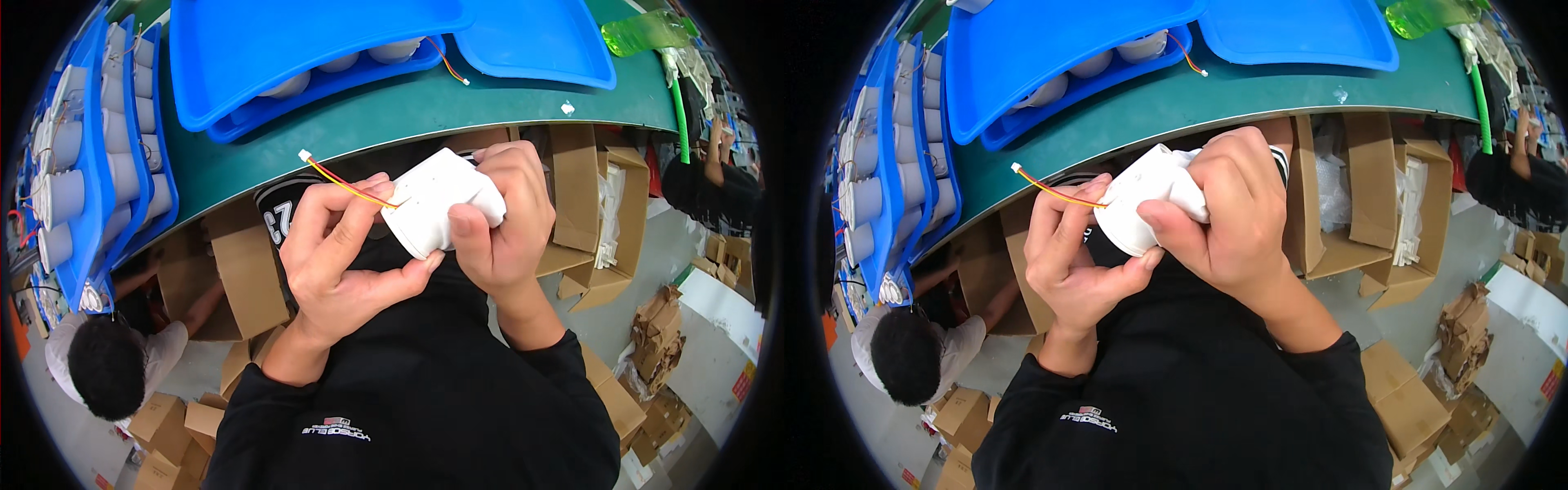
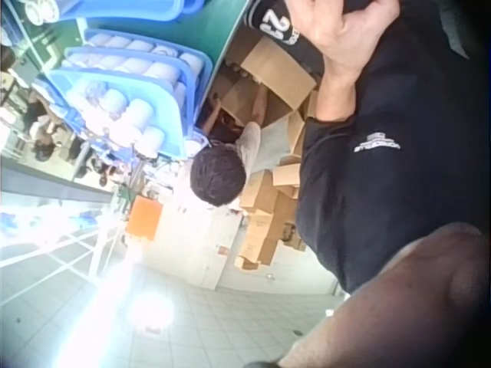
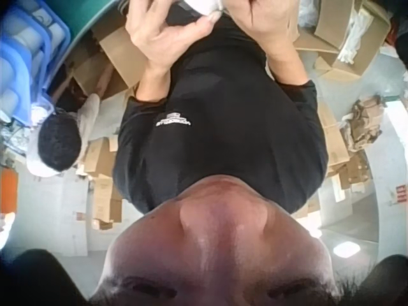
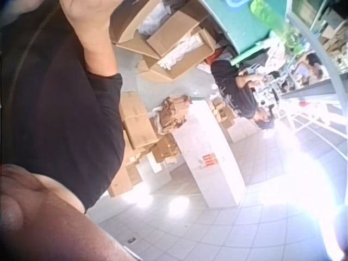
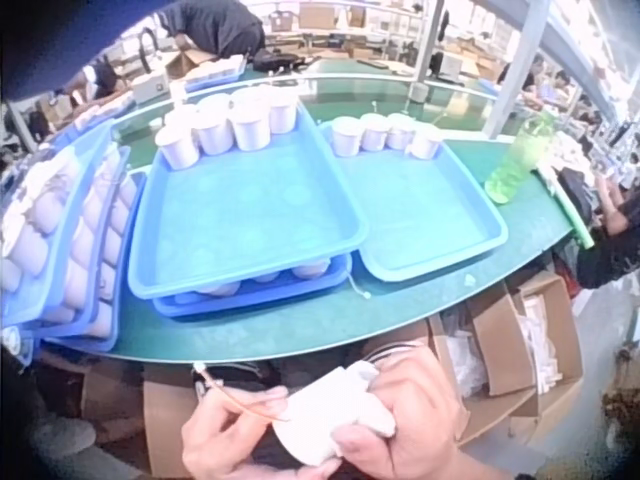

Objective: Cleaning and inspecting white cylindrical electronic components with a cloth at a factory workbench.

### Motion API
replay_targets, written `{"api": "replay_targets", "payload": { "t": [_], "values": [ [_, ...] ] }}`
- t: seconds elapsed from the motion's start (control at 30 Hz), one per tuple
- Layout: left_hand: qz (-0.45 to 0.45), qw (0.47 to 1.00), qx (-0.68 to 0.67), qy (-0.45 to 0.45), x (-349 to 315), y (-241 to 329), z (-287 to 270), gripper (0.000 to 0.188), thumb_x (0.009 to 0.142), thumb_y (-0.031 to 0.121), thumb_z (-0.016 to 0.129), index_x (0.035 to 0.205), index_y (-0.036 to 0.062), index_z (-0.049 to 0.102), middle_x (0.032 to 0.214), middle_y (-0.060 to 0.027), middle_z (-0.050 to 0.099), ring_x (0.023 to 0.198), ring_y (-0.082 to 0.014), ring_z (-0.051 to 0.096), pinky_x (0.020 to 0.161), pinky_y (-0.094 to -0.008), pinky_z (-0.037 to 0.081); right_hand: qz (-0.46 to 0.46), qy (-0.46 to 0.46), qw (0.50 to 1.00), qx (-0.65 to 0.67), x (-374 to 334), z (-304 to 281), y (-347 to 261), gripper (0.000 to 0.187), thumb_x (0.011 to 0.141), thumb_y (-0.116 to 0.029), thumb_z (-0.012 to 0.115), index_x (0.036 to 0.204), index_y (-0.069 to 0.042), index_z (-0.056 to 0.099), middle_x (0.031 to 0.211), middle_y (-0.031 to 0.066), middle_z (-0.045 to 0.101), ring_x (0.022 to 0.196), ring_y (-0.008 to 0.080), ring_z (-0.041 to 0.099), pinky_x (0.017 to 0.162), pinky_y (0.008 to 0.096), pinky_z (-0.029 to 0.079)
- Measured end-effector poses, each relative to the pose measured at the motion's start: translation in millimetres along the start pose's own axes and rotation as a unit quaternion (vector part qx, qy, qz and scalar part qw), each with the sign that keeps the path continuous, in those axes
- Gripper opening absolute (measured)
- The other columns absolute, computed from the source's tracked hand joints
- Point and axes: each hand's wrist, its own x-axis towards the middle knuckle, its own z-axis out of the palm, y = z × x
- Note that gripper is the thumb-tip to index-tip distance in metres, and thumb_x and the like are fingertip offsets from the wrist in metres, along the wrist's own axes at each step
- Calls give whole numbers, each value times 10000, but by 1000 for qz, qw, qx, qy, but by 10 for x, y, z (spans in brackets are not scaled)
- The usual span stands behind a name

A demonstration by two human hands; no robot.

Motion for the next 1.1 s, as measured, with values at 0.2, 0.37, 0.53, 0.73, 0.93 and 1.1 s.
{"api": "replay_targets", "payload": {
  "t": [0.2,0.37,0.53,0.73,0.93,1.1],
  "values": [
    [-13,999,-33,-15,-58,15,13,643,574,145,853,1104,-114,599,1015,-172,572,933,-275,611,805,-357,523,2,-6,999,39,20,-51,17,214,814,-99,656,698,17,520,635,138,493,561,288,475,495,351,385],
    [-40,997,-63,-29,-95,-37,7,643,593,141,848,1116,-124,584,1068,-171,551,974,-265,601,823,-345,523,26,-28,997,64,19,-62,39,196,837,-84,631,713,30,531,639,131,503,553,281,485,482,346,385],
    [-59,991,-116,29,-100,-8,0,623,547,121,859,1089,-77,625,966,-132,592,821,-187,623,658,-269,558,171,57,984,7,41,-266,136,268,941,-149,541,758,46,548,633,115,494,523,216,479,490,299,376],
    [-86,987,-137,10,-115,-11,-18,659,590,169,859,1127,-104,591,1024,-133,560,883,-202,599,739,-293,527,208,26,977,26,-21,-376,55,453,1006,-344,432,960,76,596,856,99,630,768,130,571,690,237,446],
    [-120,983,-139,-17,-121,34,-52,709,619,197,850,1168,-137,551,1105,-148,542,997,-229,587,843,-322,501,227,43,972,39,-78,-386,37,484,1001,-373,434,1040,91,567,870,123,633,771,153,580,698,251,461],
    [-125,983,-129,-20,-111,37,-43,711,624,203,846,1174,-135,549,1103,-140,541,994,-221,584,839,-315,500,245,29,964,102,-88,-368,-29,542,1009,-431,352,999,77,540,920,126,570,819,172,559,737,279,445]
  ]
}}
